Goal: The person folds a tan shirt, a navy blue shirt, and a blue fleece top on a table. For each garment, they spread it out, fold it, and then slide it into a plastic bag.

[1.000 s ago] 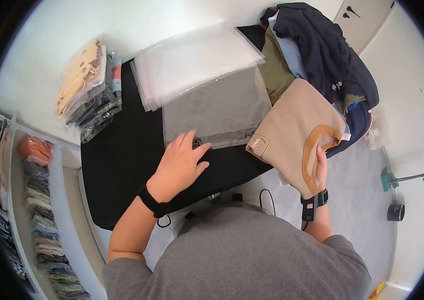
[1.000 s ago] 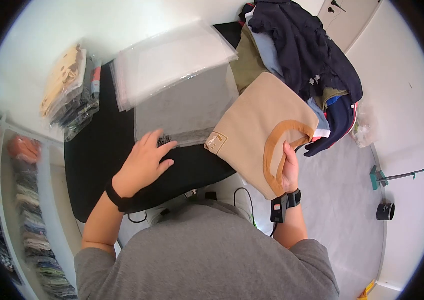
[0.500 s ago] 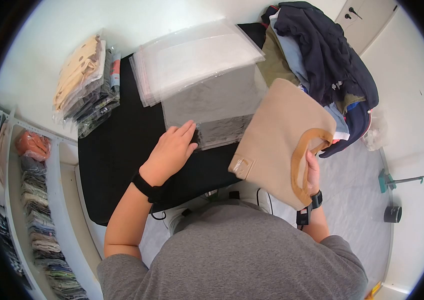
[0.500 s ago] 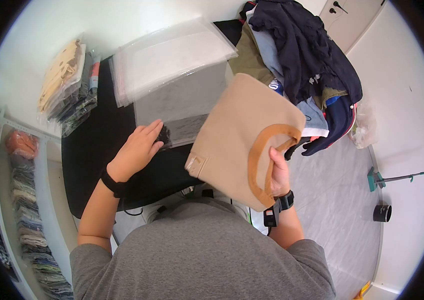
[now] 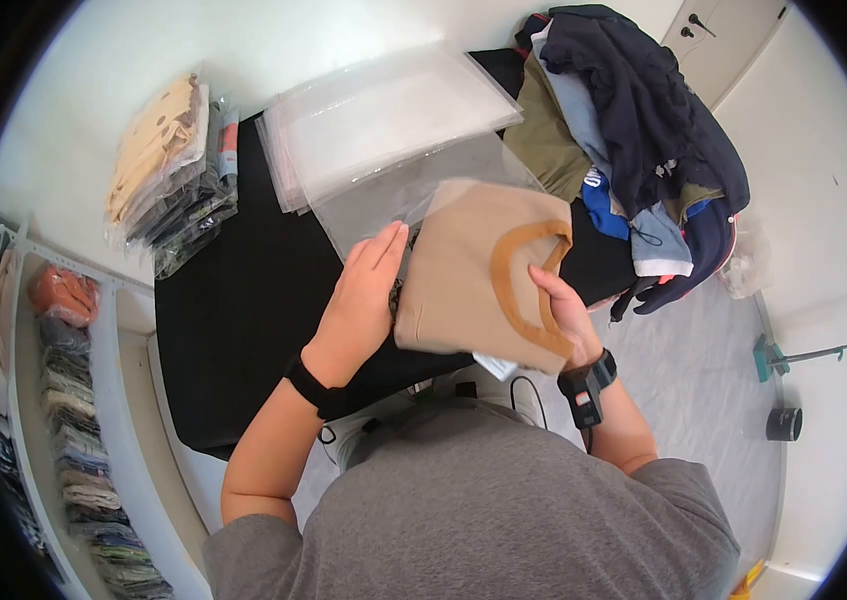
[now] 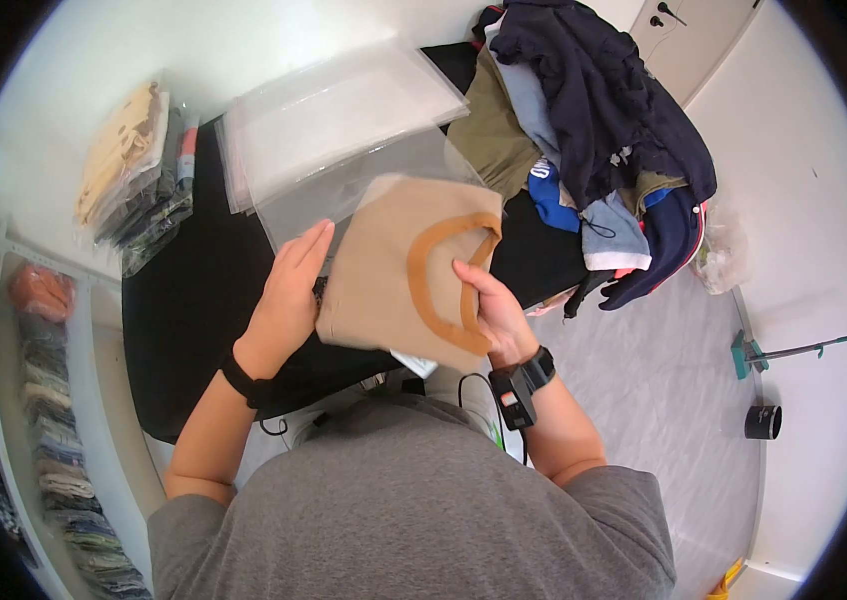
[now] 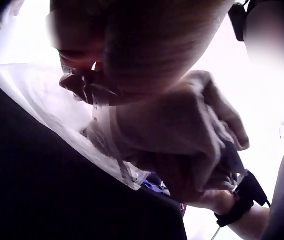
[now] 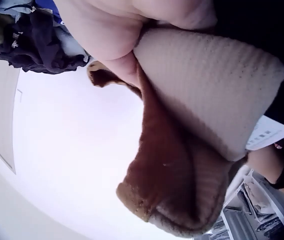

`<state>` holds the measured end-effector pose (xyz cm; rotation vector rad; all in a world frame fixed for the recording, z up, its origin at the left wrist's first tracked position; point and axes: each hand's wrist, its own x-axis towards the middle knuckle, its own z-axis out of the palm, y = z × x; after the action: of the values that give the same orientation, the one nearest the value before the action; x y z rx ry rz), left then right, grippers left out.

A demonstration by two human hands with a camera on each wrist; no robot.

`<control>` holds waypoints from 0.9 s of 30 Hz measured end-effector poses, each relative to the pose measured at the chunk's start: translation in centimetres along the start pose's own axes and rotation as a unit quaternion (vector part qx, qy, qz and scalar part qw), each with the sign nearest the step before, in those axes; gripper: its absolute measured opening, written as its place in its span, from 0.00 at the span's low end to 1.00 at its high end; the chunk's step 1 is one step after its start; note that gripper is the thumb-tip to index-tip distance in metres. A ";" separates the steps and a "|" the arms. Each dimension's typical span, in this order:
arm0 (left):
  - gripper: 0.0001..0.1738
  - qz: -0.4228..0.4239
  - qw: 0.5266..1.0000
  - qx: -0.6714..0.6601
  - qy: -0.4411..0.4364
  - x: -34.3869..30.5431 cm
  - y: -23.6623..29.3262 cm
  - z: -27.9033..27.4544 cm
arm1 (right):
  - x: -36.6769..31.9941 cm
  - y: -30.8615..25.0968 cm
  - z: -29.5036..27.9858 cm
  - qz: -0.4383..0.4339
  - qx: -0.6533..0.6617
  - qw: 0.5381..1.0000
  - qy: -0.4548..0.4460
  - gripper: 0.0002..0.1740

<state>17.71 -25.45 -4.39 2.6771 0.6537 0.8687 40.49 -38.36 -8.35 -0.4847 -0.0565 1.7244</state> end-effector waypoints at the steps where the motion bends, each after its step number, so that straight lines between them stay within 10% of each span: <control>1: 0.34 -0.003 1.000 -0.011 0.005 -0.1 0.0 0.1 | 0.8 0.0 -0.3 -0.014 0.027 0.999 -0.018 0.23; 14: 0.25 -0.095 0.993 0.058 -0.040 -2.3 3.3 -1.5 | 2.4 1.0 1.8 -0.046 -0.047 0.990 0.122 0.25; 16: 0.19 0.016 0.970 -0.064 -0.233 -4.0 3.3 -0.8 | 2.7 0.9 1.3 -0.034 0.025 0.997 0.070 0.25; 18: 0.19 0.129 0.970 -0.135 -0.154 -4.6 3.9 1.2 | 3.2 1.1 1.0 -0.034 0.051 0.997 0.050 0.25; 27: 0.32 -0.084 0.987 0.095 -0.102 -4.2 4.9 4.7 | 3.5 2.7 1.2 -0.040 0.059 0.997 0.040 0.23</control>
<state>19.14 -32.22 -8.39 2.7751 0.9386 0.5019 37.09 -35.39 -9.07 -0.4578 0.0826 1.6173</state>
